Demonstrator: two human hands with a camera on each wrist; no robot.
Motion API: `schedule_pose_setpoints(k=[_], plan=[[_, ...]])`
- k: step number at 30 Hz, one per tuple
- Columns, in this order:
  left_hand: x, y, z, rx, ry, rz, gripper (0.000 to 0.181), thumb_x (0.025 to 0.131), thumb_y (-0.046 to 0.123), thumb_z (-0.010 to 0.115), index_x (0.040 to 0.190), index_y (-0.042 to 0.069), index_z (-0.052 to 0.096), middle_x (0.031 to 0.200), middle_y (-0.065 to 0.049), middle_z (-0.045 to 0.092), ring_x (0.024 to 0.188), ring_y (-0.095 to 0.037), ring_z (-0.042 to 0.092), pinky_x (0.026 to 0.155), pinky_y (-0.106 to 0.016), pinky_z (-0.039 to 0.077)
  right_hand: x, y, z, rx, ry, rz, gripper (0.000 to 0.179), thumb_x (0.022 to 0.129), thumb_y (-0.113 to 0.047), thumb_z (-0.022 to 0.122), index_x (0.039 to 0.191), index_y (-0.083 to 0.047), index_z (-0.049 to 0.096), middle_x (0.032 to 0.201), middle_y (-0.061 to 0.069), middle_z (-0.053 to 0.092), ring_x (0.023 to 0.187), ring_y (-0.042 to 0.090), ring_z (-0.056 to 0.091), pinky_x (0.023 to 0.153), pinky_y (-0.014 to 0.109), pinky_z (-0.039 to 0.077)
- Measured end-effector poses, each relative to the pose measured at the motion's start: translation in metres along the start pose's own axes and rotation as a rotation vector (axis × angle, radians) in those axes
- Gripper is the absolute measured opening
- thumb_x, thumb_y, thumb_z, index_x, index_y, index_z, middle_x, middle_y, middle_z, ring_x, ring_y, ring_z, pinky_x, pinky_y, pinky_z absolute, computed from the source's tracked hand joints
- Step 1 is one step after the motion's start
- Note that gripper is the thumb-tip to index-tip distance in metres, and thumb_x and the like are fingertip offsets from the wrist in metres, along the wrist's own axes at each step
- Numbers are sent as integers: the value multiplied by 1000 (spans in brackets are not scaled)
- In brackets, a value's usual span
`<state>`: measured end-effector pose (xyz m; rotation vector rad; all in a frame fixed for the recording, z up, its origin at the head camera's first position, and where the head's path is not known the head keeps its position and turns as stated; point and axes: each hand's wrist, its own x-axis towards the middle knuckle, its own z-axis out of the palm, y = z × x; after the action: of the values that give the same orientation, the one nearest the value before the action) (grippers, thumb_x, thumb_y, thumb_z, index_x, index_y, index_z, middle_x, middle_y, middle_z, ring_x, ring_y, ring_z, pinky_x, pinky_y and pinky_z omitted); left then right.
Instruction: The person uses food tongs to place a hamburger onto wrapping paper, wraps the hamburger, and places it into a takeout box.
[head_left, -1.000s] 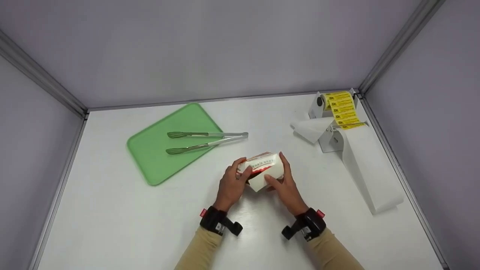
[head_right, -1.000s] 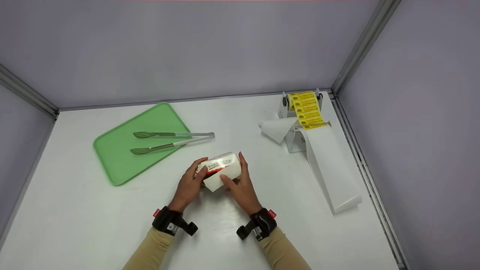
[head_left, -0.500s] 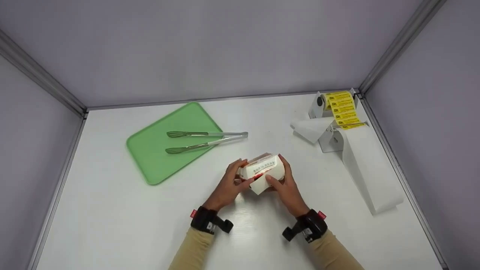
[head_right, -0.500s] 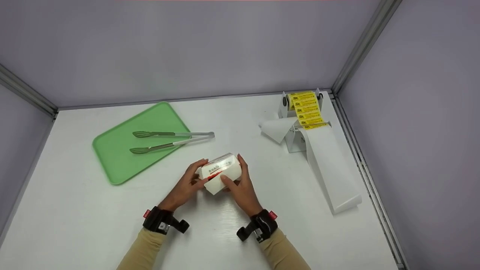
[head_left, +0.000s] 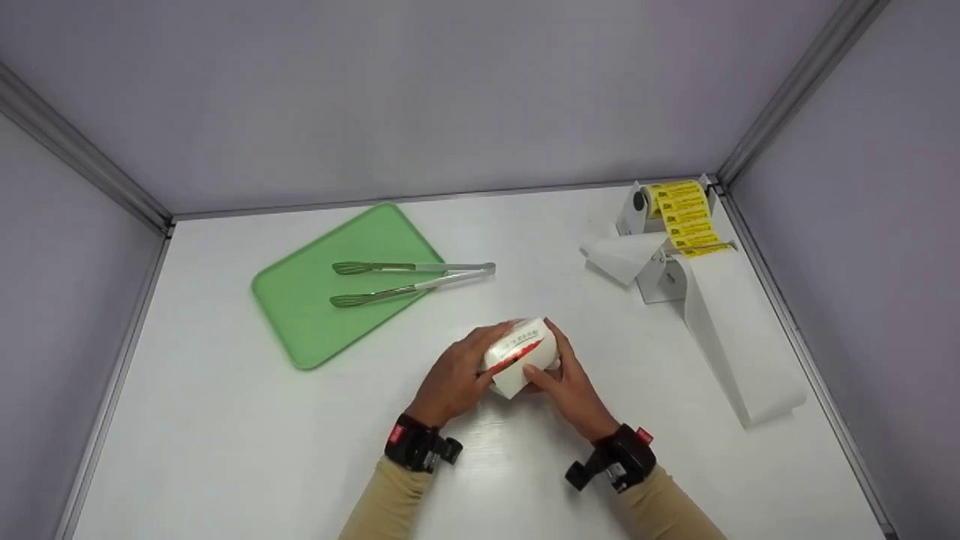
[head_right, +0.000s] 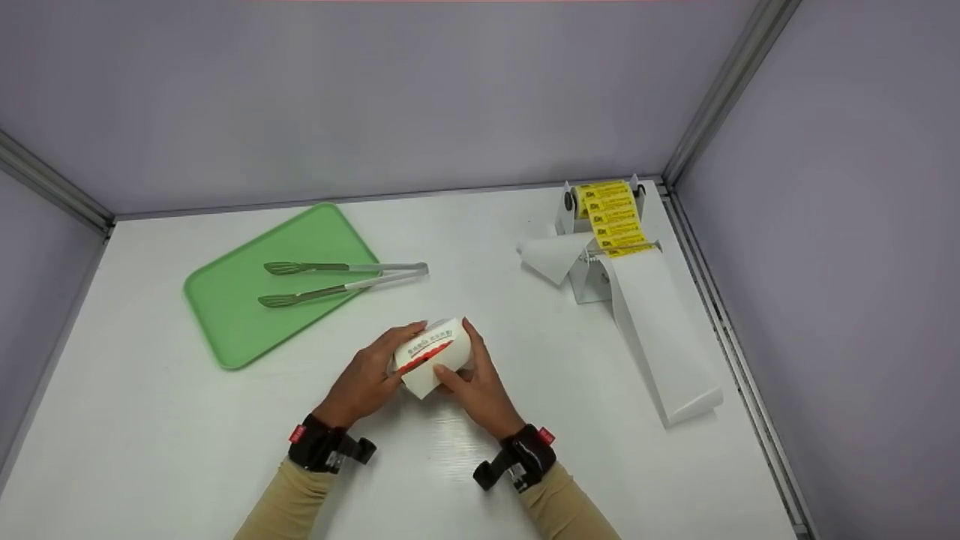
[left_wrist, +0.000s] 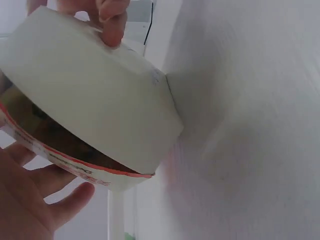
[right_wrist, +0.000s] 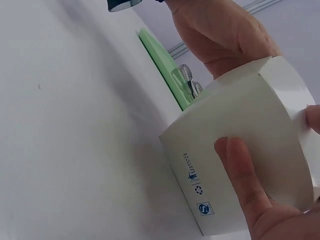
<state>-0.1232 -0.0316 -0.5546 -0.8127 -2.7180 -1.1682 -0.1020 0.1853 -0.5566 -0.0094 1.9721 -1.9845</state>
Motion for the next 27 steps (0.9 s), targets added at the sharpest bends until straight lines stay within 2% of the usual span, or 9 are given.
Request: schedule_pose_setpoints(k=[5,9,11,14,17,22,27], plan=[[1,1,4,125,101,70,55,100,19,64,151,32,48,132,4,66,100,-10,71,79,-29,60,-2,-3,5,-31,6,-6,81,100,-30,65,162,-29,13,161,5,30,114,23,57,86,41,56],[0,2,8,104,171,59,55,95,11,69,145,31,56,123,3,71,79,-9,69,69,-27,59,-3,-3,7,-52,-2,-10,80,101,-33,63,162,-33,12,160,2,31,108,23,60,84,42,56],[-1,2,10,88,199,52,55,94,10,70,143,30,59,119,1,72,79,-10,71,69,-27,59,-4,-2,8,-55,-12,-11,80,101,-34,62,162,-35,10,158,1,33,102,24,64,84,44,56],[-1,3,11,88,230,51,47,97,20,68,142,29,60,116,0,74,88,-12,74,70,-28,60,-4,-2,9,-50,-20,-15,81,102,-35,61,162,-36,7,157,1,34,96,24,66,84,47,56],[0,3,12,85,241,47,42,99,32,63,141,27,61,116,-1,75,94,-14,75,72,-29,61,-4,-2,10,-24,-20,-9,80,102,-34,61,162,-37,8,158,1,33,96,24,67,85,46,57],[0,5,10,71,222,37,42,100,37,60,140,26,62,119,0,75,99,-13,74,77,-29,62,-4,-3,11,23,-20,9,78,102,-32,61,161,-36,10,158,2,33,101,24,66,87,44,57],[0,5,4,48,168,67,42,99,28,65,141,24,62,124,0,73,105,-13,73,81,-30,61,-3,-3,9,50,-23,20,77,103,-32,60,162,-33,10,158,4,33,107,23,65,89,41,57]])
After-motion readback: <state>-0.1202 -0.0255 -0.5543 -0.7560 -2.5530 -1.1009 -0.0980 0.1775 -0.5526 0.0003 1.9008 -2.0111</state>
